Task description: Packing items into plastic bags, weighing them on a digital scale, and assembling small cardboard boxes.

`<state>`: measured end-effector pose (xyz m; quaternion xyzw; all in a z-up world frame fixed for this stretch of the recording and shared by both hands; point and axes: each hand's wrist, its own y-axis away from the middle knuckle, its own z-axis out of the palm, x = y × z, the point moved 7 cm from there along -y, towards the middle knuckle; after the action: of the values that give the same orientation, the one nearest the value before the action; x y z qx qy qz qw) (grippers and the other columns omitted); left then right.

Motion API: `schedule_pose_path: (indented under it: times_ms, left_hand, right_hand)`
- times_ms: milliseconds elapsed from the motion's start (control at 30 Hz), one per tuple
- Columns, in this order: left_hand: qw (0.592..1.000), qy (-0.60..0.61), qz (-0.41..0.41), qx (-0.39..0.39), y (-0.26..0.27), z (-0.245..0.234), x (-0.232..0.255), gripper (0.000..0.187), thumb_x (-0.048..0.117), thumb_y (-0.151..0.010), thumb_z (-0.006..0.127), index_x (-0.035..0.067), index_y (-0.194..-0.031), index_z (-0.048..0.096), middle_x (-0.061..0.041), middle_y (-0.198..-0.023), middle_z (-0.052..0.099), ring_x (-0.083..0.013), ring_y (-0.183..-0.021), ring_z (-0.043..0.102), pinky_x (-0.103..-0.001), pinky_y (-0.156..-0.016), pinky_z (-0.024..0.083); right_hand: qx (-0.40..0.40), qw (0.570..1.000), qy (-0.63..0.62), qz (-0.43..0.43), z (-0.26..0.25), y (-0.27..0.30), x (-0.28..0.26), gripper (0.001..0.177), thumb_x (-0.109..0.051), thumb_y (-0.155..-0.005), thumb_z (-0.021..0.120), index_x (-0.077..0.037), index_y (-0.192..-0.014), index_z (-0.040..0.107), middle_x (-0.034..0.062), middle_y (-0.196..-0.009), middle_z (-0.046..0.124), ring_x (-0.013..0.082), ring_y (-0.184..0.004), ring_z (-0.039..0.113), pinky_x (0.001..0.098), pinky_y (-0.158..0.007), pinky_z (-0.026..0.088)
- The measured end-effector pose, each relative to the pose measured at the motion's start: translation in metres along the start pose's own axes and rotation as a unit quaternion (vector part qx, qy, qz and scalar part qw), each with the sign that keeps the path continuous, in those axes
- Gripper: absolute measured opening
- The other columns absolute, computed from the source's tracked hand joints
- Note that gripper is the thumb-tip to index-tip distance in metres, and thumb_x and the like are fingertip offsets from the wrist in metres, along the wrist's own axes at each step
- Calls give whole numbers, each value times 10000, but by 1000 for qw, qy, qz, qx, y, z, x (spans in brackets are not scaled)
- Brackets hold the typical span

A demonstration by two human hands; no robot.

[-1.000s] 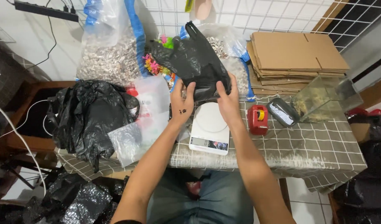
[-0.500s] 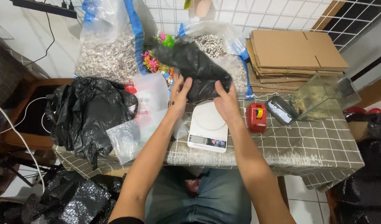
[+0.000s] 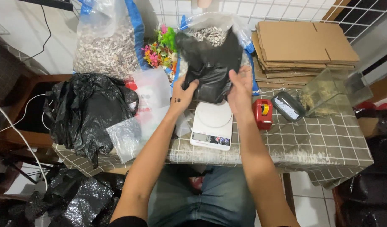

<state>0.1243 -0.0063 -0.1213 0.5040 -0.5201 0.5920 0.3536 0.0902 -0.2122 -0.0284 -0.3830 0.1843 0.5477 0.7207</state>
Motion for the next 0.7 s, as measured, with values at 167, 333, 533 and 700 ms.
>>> schedule_pose_path:
  times_ms: [167,333,533,700]
  left_hand:
    - [997,28,67,-28,24,3,99,201,259,-954,713,117,-811,715,-41,-713,671,-107,-747,603,-279,-726,497]
    - [995,7,99,27,31,4,98,381,346,-1038,662,-5,-1182,698,-223,-1130,701,-253,-1166,615,-482,-1066,434]
    - [983,6,165,82,39,-9,129,258,273,-1079,594,72,-1174,726,-100,-1128,713,-222,-1116,639,-421,-1059,441]
    - [985,-10,164,44,22,-4,80,304,325,-1073,610,88,-912,711,-86,-814,677,-137,-865,645,-319,-843,495]
  right_hand:
    - [1,1000,-18,-3,-49,-22,12,391,-133,-1053,664,-208,-1333,400,87,-1413,526,263,-1288,548,407,-1097,465]
    - [-29,994,35,97,18,8,-12,809,-503,-1089,524,-259,-1635,-20,216,-1705,-147,474,-1559,-73,657,-1259,26]
    - [-116,952,236,156,-7,5,40,430,-355,-969,755,-84,-1289,655,115,-1171,713,209,-1004,722,367,-831,615]
    - [-25,961,254,105,-21,-1,34,229,-262,-1031,647,-46,-963,616,114,-650,624,223,-385,635,283,-292,501]
